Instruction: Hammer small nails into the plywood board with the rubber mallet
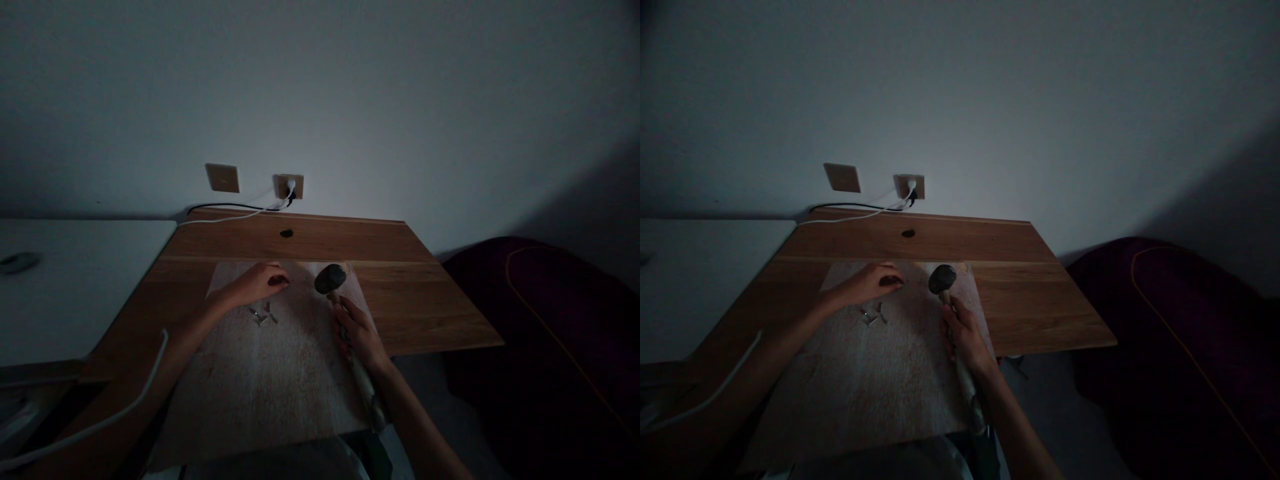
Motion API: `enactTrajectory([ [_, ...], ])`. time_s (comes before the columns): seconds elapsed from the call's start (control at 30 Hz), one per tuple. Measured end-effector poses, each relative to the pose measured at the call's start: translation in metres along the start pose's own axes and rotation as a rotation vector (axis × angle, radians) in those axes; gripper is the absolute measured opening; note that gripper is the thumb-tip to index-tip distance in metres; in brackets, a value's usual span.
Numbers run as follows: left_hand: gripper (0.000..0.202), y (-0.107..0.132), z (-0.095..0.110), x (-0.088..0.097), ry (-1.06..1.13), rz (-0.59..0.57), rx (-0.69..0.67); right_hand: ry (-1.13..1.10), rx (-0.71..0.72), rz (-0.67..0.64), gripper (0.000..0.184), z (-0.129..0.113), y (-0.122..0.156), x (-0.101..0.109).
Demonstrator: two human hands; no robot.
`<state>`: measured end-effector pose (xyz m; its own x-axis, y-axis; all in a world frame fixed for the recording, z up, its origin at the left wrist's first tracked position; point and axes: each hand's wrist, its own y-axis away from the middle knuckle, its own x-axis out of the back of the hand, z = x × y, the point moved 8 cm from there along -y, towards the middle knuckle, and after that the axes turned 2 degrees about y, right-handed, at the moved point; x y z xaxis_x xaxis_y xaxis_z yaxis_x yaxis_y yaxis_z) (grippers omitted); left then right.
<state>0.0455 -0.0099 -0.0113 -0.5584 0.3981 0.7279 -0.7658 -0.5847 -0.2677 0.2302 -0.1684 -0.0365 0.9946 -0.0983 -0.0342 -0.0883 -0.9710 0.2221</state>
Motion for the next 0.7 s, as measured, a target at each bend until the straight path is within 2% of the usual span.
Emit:
enactTrajectory([
  [0.1, 0.02, -0.003, 0.002, -0.004, 0.035, -0.046, -0.02, -0.003, 0.004, -0.004, 0.051, -0.001, -0.001, -0.001],
  [0.2, 0.017, -0.006, 0.002, -0.008, 0.047, -0.107, -0.046, -0.004, -0.01, 0.005, 0.051, 0.0, -0.001, 0.0],
  [0.37, 0.014, -0.009, 0.006, -0.002, 0.058, -0.105, -0.029, -0.002, -0.008, 0.003, 0.049, -0.002, 0.001, -0.001],
  [0.53, 0.017, -0.002, 0.025, -0.01, 0.049, -0.238, -0.063, 0.008, -0.002, 0.01, 0.049, 0.0, 0.0, 0.001],
  [0.7, 0.033, 0.006, 0.033, -0.014, 0.011, -0.34, -0.083, -0.019, 0.002, 0.017, 0.048, 0.003, -0.002, 0.001],
])
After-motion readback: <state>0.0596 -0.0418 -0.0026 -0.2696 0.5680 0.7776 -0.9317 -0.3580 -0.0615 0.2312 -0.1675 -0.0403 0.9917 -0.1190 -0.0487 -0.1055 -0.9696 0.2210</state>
